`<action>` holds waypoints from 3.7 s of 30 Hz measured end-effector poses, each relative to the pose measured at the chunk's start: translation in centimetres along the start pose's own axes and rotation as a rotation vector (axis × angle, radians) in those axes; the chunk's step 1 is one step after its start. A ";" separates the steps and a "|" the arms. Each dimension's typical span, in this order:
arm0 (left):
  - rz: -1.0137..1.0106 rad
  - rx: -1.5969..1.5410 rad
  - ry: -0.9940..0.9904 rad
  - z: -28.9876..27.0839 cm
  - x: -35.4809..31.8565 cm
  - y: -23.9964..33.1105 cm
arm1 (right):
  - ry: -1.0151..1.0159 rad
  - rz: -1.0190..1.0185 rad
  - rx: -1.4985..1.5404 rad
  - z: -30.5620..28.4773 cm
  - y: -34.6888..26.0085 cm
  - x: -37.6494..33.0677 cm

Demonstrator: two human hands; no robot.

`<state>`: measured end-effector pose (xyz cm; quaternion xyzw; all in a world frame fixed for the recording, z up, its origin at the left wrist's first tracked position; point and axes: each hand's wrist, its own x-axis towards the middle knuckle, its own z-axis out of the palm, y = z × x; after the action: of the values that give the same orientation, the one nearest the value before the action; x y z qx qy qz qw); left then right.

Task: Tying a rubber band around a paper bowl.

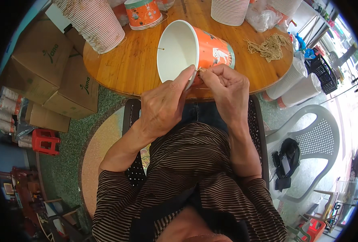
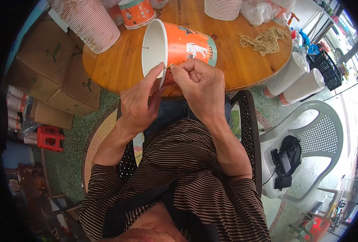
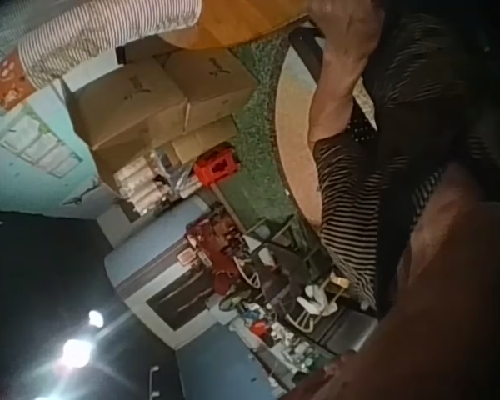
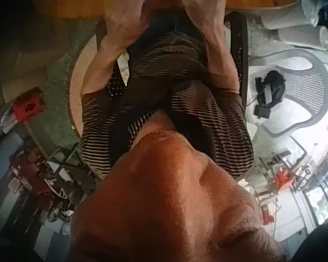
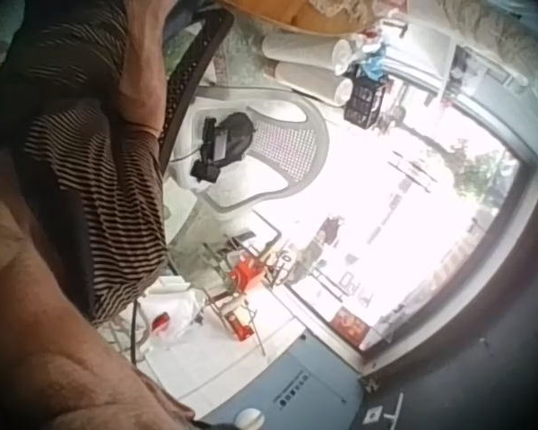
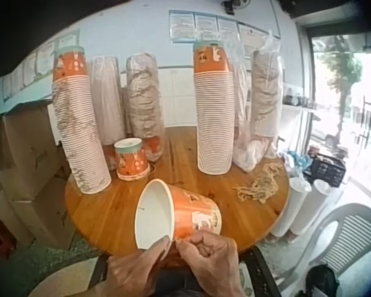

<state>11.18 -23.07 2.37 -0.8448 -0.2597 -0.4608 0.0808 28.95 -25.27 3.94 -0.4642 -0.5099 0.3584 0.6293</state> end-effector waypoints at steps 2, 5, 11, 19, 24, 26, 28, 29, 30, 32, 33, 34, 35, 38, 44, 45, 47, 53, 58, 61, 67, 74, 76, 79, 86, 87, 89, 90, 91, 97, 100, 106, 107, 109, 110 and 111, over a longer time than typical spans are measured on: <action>-0.106 -0.095 -0.075 -0.1 -0.3 -0.2 | 0.013 -0.008 -0.030 0.1 0.2 0.1; -0.506 -0.495 -0.189 -0.7 0.5 0.7 | 0.033 -0.026 -0.121 0.5 0.9 0.4; -0.897 -1.227 -0.160 -1.3 1.5 -2.5 | -0.007 -0.058 -0.232 1.7 2.6 1.2; -0.945 -1.166 -0.259 -1.2 3.2 -6.4 | -0.080 -0.048 -0.345 3.0 3.0 2.2; -0.920 -1.338 0.112 0.1 2.0 -6.3 | -0.073 -0.053 -0.109 2.8 3.8 3.0; -0.879 -1.411 0.233 0.4 1.7 -6.2 | -0.078 -0.045 -0.100 2.9 3.8 3.2; -0.930 -1.552 0.290 0.7 1.7 -5.9 | -0.076 -0.039 -0.096 2.7 3.8 3.5; -0.927 -1.555 0.290 1.1 1.5 -6.3 | -0.066 -0.057 -0.122 2.5 3.9 3.8; -0.896 -1.607 0.264 1.5 1.1 -7.0 | -0.059 -0.076 -0.145 2.3 4.0 4.1; -0.864 -1.658 0.236 2.2 0.2 -8.1 | -0.053 -0.071 -0.184 2.2 4.1 4.6; -0.896 -1.615 0.213 2.5 0.0 -8.4 | -0.046 -0.063 -0.225 2.1 4.1 4.8; -0.927 -1.570 0.191 2.7 -0.3 -8.6 | -0.046 -0.063 -0.225 2.1 4.1 5.0; -0.927 -1.570 0.191 3.0 -0.5 -8.9 | -0.043 -0.085 -0.235 2.2 4.1 5.1; -0.986 -1.604 0.246 3.7 -0.1 -8.6 | -0.042 -0.107 -0.239 1.6 5.6 6.1; -1.007 -1.644 0.355 4.4 0.1 -8.1 | -0.058 0.031 -0.133 2.2 6.6 7.3; -1.012 -1.663 0.353 4.5 0.1 -8.2 | -0.090 0.102 -0.098 2.2 6.6 7.5; -1.015 -1.680 0.360 4.8 0.3 -8.6 | -0.174 0.187 0.018 1.2 6.9 8.5; -1.025 -1.627 0.319 6.5 1.7 -10.8 | -0.265 0.321 0.094 -0.5 6.3 13.2; -0.954 -1.551 0.349 6.6 3.5 -12.2 | -0.199 0.183 -0.065 -0.3 6.9 17.1; -0.925 -1.488 0.318 6.5 3.3 -13.1 | -0.135 -0.030 -0.373 0.7 7.1 18.1; -0.855 -1.389 0.315 8.7 3.6 -13.2 | 0.004 -0.468 -0.694 0.7 11.0 21.7; -0.931 -1.430 0.279 9.5 4.4 -14.8 | 0.111 -0.255 -0.593 -0.8 10.1 22.9; -0.954 -1.426 0.289 10.0 5.2 -15.1 | -0.250 0.401 0.032 -1.8 9.5 23.9; -1.019 -1.424 0.346 10.8 6.0 -16.1 | -0.111 0.657 0.496 -0.8 9.4 24.6; -0.975 -1.362 0.495 11.4 8.6 -20.2 | -0.271 0.507 0.665 1.1 7.7 27.9; -0.991 -1.365 0.473 11.5 9.2 -20.6 | -0.295 0.472 0.664 1.1 8.0 28.7; -1.003 -1.404 0.479 11.7 10.9 -20.8 | -0.334 0.406 0.690 1.0 9.7 30.7; -1.003 -1.393 0.496 11.5 11.4 -21.3 | -0.352 0.412 0.689 1.9 9.1 31.4; -0.989 -1.383 0.502 11.2 12.0 -22.0 | -0.340 0.408 0.672 2.7 8.3 32.0; -0.918 -1.277 0.425 8.1 15.7 -27.9 | -0.358 0.337 0.571 7.8 6.0 39.0; -0.968 -1.385 0.500 6.7 15.8 -32.7 | -0.392 0.346 0.529 10.1 6.9 43.5; -1.275 -1.317 0.523 6.1 12.9 -39.9 | -0.482 0.508 0.457 14.3 11.4 47.9; -1.277 -1.315 0.524 6.3 12.3 -40.4 | -0.483 0.510 0.458 14.6 12.1 48.0; -1.334 -1.313 0.468 6.7 11.7 -40.3 | -0.365 0.585 0.460 14.8 13.2 47.9; -1.374 -1.301 0.470 7.1 11.5 -40.3 | -0.360 0.587 0.459 14.7 13.8 47.9; -1.379 -1.297 0.472 7.0 10.8 -40.7 | -0.371 0.613 0.465 14.8 14.0 47.6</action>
<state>0.26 18.16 3.11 -0.2737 -0.3703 -0.6178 -0.6374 25.42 26.37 6.05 -0.3678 -0.3588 0.7116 0.4793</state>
